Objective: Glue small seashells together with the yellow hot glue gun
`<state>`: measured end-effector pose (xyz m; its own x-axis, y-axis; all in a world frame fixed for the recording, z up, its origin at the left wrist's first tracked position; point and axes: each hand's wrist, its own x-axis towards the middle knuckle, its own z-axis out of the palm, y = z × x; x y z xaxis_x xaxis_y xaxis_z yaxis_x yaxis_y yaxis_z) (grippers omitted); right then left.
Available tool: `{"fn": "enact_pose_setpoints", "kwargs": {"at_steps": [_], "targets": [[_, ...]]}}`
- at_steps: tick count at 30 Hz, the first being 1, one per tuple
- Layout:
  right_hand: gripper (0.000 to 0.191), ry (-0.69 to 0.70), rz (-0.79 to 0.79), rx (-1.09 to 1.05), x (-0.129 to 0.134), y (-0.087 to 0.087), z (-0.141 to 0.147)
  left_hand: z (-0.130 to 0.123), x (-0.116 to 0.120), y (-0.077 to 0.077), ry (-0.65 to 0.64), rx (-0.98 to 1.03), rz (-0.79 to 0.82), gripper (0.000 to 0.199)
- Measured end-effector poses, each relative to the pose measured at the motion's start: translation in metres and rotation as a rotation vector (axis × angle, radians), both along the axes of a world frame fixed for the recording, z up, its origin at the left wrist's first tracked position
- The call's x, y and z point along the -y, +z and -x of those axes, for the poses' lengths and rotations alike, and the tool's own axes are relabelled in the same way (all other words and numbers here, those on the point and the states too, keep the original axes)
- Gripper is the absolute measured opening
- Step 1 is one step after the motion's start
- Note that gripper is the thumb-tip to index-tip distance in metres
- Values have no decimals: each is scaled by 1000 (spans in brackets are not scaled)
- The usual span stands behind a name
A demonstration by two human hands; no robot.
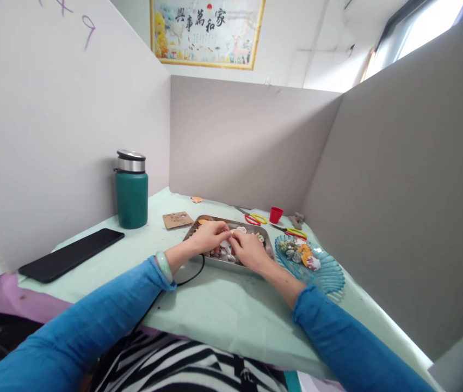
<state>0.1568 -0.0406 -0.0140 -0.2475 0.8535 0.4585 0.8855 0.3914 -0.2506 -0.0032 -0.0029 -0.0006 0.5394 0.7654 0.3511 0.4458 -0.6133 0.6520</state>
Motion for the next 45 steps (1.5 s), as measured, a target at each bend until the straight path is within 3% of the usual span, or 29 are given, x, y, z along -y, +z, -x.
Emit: {"fn": "enact_pose_setpoints", "kwargs": {"at_steps": [34, 45], "targets": [[34, -1, 26, 16, -4, -3, -1, 0, 3, 2, -5, -69, -77, 28], [34, -13, 8, -3, -2, -1, 0, -2, 1, 0, -3, 31, 18, 30]]}}
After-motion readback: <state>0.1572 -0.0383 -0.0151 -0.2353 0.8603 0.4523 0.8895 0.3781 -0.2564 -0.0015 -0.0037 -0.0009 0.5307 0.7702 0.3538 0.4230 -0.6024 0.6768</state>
